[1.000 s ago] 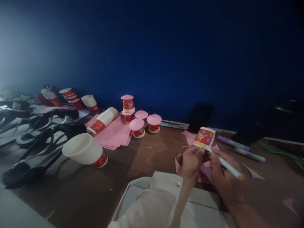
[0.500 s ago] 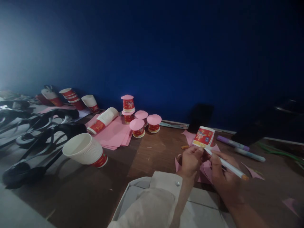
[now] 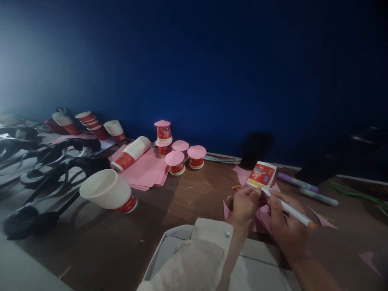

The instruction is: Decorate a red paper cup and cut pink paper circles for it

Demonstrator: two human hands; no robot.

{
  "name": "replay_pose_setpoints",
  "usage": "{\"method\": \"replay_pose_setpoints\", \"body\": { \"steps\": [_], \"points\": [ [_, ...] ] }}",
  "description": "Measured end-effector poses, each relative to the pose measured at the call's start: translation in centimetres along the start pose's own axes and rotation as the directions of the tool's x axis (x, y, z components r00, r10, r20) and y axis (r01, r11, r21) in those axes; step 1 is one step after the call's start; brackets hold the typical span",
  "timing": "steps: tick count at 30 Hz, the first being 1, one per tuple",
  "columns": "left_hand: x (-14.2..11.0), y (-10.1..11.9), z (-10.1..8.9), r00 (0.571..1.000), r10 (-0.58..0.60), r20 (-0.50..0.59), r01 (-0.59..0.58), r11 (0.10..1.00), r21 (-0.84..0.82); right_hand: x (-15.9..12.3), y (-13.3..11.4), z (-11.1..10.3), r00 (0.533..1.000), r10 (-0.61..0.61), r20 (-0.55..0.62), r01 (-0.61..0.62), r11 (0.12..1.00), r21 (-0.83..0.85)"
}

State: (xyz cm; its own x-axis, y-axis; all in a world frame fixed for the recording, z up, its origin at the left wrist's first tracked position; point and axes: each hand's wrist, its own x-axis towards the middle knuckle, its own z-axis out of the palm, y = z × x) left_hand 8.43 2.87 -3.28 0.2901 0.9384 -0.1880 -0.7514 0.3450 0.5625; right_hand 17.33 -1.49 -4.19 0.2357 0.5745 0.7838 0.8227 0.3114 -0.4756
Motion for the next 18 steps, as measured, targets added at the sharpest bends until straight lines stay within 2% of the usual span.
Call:
{"method": "replay_pose_setpoints", "body": {
  "steps": [8, 13, 18],
  "points": [
    [-0.22, 0.32, -0.11, 0.996, -0.054, -0.071, 0.049, 0.996, -0.079, 0.36, -0.47, -0.54, 1.0, 0.009, -0.004, -0.008, 1.0, 0.008],
    [-0.29, 0.18, -0.6, 0.999, -0.042, -0.031, 0.039, 0.993, -0.112, 0.19, 0.07, -0.37, 1.0, 0.017, -0.022, -0.017, 1.0, -0.012],
    [0.08, -0.24, -0.84, 0.999, -0.033, -0.041, 0.029, 0.995, -0.09, 0.12, 0.13, -0.24, 1.0, 0.002, -0.01, -0.002, 0.999, -0.038]
  ]
}}
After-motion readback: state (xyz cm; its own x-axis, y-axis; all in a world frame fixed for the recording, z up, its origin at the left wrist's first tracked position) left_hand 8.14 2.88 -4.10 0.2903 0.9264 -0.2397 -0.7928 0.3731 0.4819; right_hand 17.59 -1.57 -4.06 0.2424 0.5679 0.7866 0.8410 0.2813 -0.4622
